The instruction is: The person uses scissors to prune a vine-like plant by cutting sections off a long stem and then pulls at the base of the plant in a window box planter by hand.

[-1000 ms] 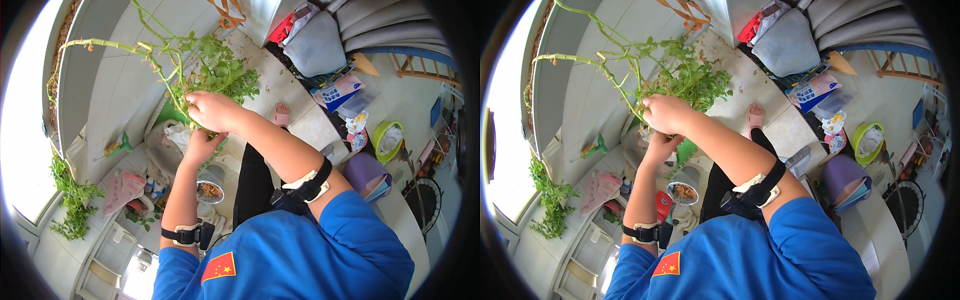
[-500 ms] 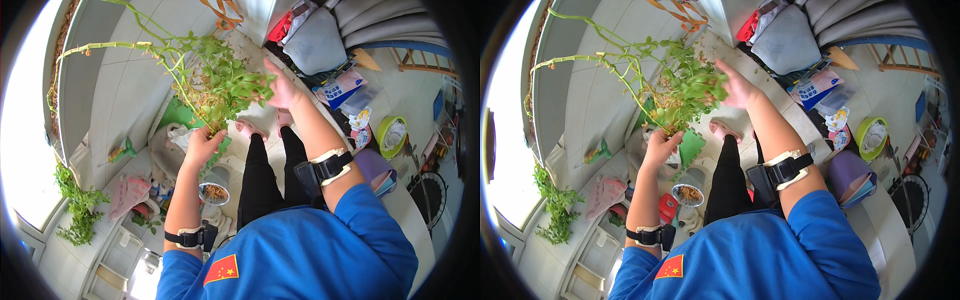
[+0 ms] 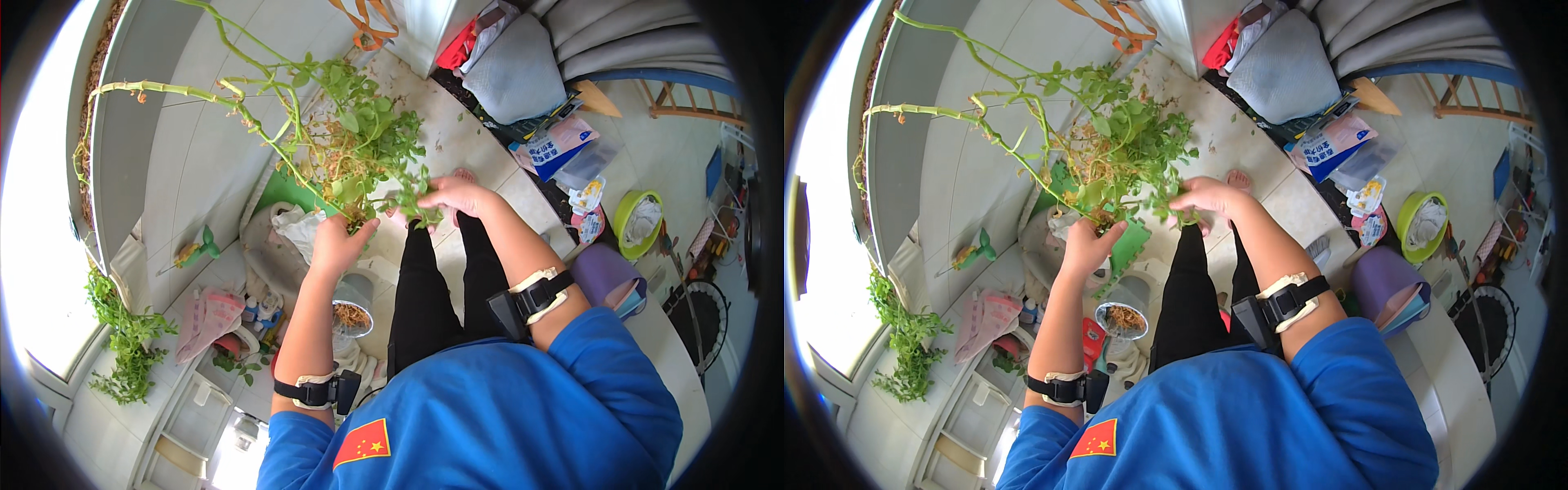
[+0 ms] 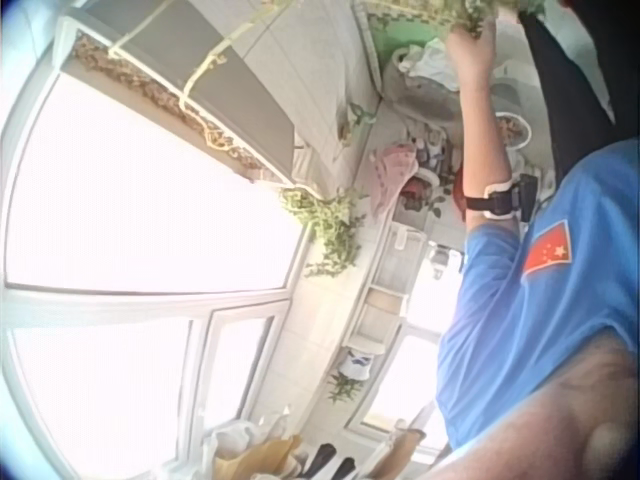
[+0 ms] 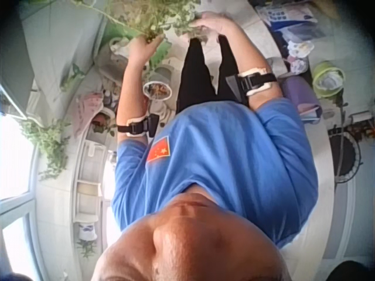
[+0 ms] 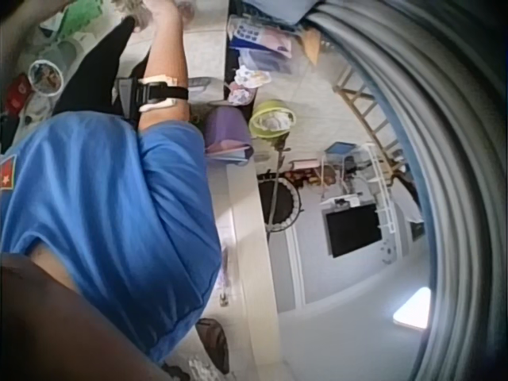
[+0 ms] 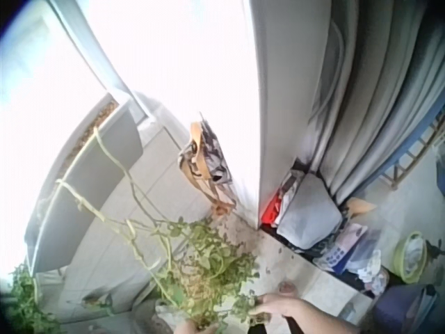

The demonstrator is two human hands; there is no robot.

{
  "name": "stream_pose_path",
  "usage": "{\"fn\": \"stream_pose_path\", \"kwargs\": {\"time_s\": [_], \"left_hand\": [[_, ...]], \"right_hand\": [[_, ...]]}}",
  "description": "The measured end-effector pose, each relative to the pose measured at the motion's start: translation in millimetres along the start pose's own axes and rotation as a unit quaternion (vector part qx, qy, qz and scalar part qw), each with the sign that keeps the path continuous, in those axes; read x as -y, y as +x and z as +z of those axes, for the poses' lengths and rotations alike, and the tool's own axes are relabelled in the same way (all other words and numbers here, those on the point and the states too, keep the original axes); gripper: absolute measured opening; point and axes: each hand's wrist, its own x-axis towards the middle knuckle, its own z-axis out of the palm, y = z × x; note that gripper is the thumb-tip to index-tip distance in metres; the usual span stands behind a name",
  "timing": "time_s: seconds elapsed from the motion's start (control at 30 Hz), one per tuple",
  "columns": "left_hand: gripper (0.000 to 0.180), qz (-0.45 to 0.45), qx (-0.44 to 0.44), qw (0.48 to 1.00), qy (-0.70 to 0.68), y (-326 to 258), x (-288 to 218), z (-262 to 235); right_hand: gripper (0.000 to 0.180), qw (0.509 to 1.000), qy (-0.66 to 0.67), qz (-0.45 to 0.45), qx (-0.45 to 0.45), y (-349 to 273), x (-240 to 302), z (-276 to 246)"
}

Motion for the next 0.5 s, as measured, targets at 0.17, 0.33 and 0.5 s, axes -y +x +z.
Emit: {"fn": "stream_pose_path", "kwargs": {"time_s": [0.17,0.33,0.5], "left_hand": [[0.051,0.032,-0.010,0.998,0.060,-5.2,-9.0,-7.6],[0.045,0.038,0.076,0.989,0.119,-13.8,-14.7,-22.9],[0.037,0.087,0.114,0.987,0.071,-16.3,13.2,-21.5]], "right_hand": [[0.028,0.956,0.225,-0.166,-0.088,9.1,21.8,-5.1],[0.028,0.943,0.274,-0.181,0.043,-43.6,48.2,12.0],[0.040,0.942,0.140,-0.210,0.220,-79.6,58.6,41.8]]}}
